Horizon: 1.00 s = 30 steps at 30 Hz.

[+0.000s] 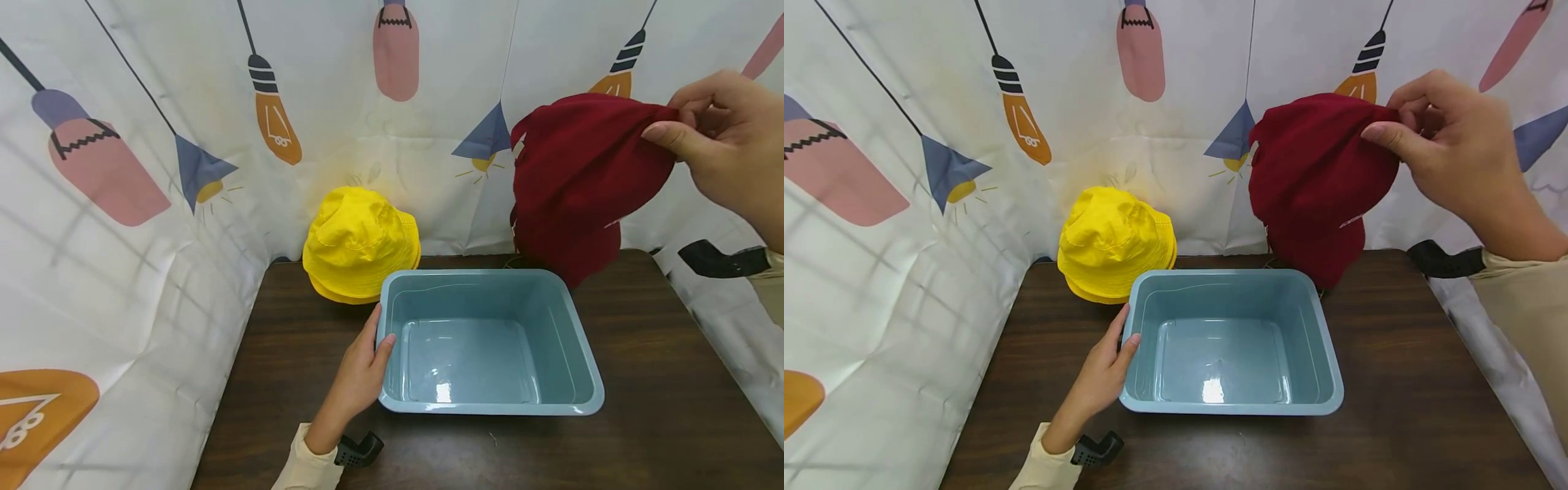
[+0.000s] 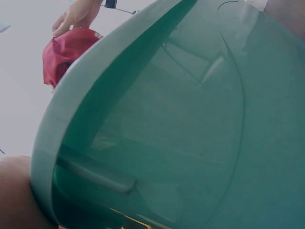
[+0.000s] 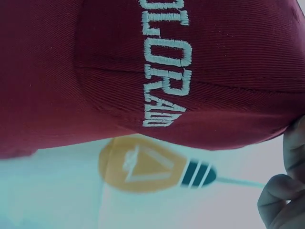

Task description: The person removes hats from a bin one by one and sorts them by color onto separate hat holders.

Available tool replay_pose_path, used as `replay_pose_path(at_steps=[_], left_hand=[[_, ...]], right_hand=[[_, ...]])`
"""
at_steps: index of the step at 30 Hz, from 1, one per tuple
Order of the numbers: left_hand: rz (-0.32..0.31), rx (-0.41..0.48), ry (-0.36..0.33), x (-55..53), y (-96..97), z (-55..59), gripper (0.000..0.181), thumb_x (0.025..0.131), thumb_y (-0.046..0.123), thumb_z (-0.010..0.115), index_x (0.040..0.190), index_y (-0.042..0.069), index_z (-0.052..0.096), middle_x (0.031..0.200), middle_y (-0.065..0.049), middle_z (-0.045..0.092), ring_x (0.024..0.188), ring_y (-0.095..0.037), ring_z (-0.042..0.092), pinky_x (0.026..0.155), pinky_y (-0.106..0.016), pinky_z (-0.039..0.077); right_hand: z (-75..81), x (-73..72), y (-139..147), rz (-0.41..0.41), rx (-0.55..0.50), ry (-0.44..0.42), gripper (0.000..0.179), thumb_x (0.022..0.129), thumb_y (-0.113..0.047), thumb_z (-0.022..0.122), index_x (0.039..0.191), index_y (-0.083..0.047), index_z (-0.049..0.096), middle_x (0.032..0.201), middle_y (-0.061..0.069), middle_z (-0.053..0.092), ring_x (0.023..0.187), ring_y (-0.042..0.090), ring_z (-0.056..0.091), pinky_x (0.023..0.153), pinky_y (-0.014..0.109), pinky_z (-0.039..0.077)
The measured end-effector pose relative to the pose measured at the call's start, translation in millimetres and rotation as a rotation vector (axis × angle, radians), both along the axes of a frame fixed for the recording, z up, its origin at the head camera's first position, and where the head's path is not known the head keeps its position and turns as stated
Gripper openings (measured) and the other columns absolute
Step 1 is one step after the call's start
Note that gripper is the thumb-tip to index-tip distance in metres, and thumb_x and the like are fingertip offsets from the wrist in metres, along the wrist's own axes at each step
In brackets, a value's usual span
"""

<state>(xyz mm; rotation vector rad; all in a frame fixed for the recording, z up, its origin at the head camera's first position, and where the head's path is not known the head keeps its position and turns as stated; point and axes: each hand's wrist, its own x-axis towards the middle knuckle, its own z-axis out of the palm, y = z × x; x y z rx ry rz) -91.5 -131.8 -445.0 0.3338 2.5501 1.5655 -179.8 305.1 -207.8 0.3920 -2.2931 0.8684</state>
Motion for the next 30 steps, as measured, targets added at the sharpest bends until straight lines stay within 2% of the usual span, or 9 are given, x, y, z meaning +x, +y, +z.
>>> replay_pose_path(at_steps=[4,8,9,14,18,23,30], left_hand=[[-0.003,0.002,0.003,-0.1,-0.2,0.4,0.069,0.109,0.025,0.051,0.166,0.015,0.012,0.168,-0.012,0.027,0.137,-0.037,0.052,0.102,-0.057,0.051],[-0.006,0.003,0.003,0.1,-0.4,0.8,0.069,0.109,0.027,0.050,0.166,0.015,0.012,0.168,-0.013,0.028,0.135,-0.037,0.054,0.100,-0.056,0.052],[-0.006,0.002,0.003,0.1,-0.4,0.9,0.069,0.109,0.027,0.050,0.165,0.015,0.012,0.167,-0.013,0.028,0.135,-0.036,0.054,0.100,-0.056,0.052],[-0.005,-0.007,-0.001,0.6,-0.3,1.6,0.069,0.109,0.029,0.050,0.166,0.015,0.012,0.167,-0.013,0.028,0.134,-0.036,0.054,0.099,-0.055,0.053],[0.000,-0.013,-0.009,0.8,-0.1,2.2,0.069,0.109,0.028,0.049,0.166,0.015,0.012,0.167,-0.013,0.028,0.133,-0.036,0.055,0.098,-0.055,0.054],[0.001,-0.011,-0.010,0.8,0.4,2.3,0.069,0.109,0.027,0.050,0.166,0.015,0.012,0.168,-0.013,0.028,0.134,-0.036,0.054,0.100,-0.055,0.053],[0.005,-0.010,-0.003,1.0,0.1,2.0,0.069,0.109,0.024,0.051,0.165,0.015,0.013,0.167,-0.013,0.029,0.134,-0.036,0.054,0.100,-0.056,0.052]], right_hand=[[0.6,-14.4,18.3,0.021,0.008,0.020,0.017,0.095,0.001,0.068,0.106,0.009,0.058,0.088,-0.020,0.055,0.075,-0.012,0.058,0.074,-0.002,0.045],[-3.2,-24.6,32.9,-0.011,0.032,-0.015,0.016,0.097,-0.003,0.066,0.110,0.005,0.061,0.089,-0.023,0.053,0.076,-0.016,0.055,0.075,-0.003,0.043],[-4.8,-26.6,36.3,-0.024,0.031,-0.044,0.014,0.098,-0.005,0.065,0.111,0.000,0.063,0.090,-0.023,0.053,0.076,-0.016,0.054,0.075,-0.004,0.042],[-15.7,-36.6,50.6,-0.114,0.069,-0.169,0.016,0.100,-0.018,0.066,0.114,-0.011,0.065,0.087,-0.025,0.051,0.069,-0.008,0.047,0.062,-0.003,0.037],[-26.2,-44.5,56.8,-0.142,0.104,-0.244,0.027,0.099,-0.024,0.068,0.118,-0.007,0.063,0.087,-0.015,0.050,0.067,-0.003,0.045,0.054,0.003,0.038],[-38.5,-52.7,59.5,-0.152,0.137,-0.331,0.038,0.099,-0.032,0.067,0.126,-0.005,0.060,0.092,-0.010,0.050,0.073,-0.008,0.047,0.055,0.000,0.039],[-54.9,-62.0,52.0,-0.112,0.225,-0.333,0.037,0.100,-0.035,0.067,0.124,-0.007,0.064,0.097,0.004,0.057,0.078,-0.003,0.047,0.054,0.006,0.040]])
